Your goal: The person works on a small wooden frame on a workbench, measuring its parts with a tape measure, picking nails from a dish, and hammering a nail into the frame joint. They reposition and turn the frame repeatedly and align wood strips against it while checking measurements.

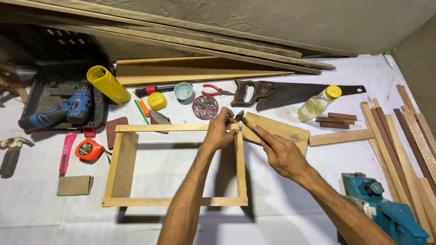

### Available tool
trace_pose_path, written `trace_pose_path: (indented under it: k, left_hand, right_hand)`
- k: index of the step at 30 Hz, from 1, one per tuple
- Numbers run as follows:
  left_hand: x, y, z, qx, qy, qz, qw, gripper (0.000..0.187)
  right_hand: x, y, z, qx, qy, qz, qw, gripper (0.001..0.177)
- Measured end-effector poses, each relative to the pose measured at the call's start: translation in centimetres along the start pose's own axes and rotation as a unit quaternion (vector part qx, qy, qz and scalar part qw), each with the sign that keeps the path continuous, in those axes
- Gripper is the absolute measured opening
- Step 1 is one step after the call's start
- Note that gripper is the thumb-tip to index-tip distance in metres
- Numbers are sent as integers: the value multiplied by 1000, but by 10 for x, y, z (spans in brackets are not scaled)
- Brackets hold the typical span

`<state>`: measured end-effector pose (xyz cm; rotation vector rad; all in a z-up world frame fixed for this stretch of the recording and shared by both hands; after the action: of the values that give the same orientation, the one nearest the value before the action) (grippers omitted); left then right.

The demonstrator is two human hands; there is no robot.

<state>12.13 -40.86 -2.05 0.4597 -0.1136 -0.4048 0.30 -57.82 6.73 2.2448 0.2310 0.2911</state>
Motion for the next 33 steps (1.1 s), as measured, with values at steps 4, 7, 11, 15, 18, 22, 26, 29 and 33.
trace_pose_path:
  k: [4,7,11,15,18,22,26,29,33]
  left_hand:
    - [1,-2,-7,-13,-2,-1,1000,46]
    - [3,-3,-6,-7,-16,-5,1000,47]
    - [1,-2,-3,-4,-6,-1,1000,47]
    - [0,0,-1,9,-11,6,1000,46]
    - [2,-1,-3,-1,-9,2,1000,44]
    - [3,0,-3,7,-33,18,999,44]
    - [2,0,-1,16,-39,19,999,44]
    - [1,-1,-1,11,-21,14,1000,43]
    - [0,0,-1,16,-61,31,998,44]
  right_hand:
    - [0,0,-1,16,-2,19,1000,59]
    - [1,-10,15,-33,-91,-73,993,58]
    - [-1,-3,3,-10,-36,-19,999,60]
    - [-1,-6,1,-2,0,-7,1000,58]
    - [1,-8,6,-38,-82,-68,994,58]
    - [3,-2,-1,4,-62,-16,998,56]
    - [5,-8,4,-10,-55,-31,998,56]
    - [3,-12,6,-29,-62,-47,997,56]
    - [-1,-9,-1,29,17,26,999,55]
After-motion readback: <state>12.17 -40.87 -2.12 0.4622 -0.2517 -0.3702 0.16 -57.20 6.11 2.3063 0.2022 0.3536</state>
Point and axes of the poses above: each hand's wrist, its own x-axis towards the middle knuckle, its own y-axis out of the back of the hand, z = x × y, the point moved 6 cm from there along x, towards the middle knuckle, and after that the axes turned 3 degrees about -z, right-handed, at the moved point
